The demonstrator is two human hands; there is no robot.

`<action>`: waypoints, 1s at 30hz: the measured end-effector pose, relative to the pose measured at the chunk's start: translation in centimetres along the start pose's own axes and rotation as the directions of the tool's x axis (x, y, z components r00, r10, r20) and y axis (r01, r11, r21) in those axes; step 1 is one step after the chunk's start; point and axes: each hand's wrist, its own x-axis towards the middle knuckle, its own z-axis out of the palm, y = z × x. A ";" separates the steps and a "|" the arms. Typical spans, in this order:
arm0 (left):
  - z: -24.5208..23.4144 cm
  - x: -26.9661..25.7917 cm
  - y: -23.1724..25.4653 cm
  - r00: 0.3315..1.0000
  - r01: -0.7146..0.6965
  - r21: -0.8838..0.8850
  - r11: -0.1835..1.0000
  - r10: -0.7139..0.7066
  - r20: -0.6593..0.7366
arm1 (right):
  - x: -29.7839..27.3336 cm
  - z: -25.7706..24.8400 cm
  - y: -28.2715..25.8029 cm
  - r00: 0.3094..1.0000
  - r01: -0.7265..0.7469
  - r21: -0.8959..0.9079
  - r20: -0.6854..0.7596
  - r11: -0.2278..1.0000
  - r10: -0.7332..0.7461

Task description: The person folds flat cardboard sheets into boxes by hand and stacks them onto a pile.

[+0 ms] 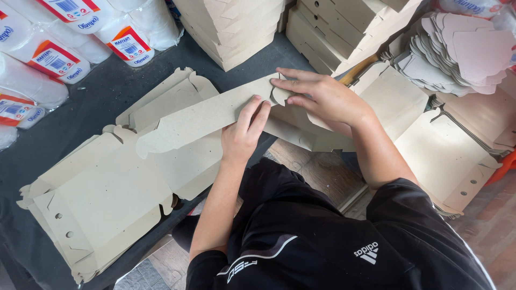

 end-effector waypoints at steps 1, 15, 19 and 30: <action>0.2 0.1 0.4 1.000 0.000 -0.003 1.000 0.000 0.002 | -0.2 0.1 0.2 1.000 -0.004 0.001 -0.001 1.000 0.004; 1.4 0.5 3.0 0.999 -0.037 -0.065 0.997 0.037 0.003 | -2.6 1.4 4.0 0.976 0.028 0.032 -0.217 0.999 -0.020; 2.8 -0.4 3.4 1.000 -0.012 -0.098 0.995 0.011 -0.011 | -3.0 0.4 3.5 0.979 0.029 0.041 -0.205 0.999 -0.020; 2.7 0.2 4.5 1.000 0.017 -0.160 0.987 -0.016 0.010 | -3.4 0.5 4.7 0.977 -0.038 0.112 -0.203 0.993 0.060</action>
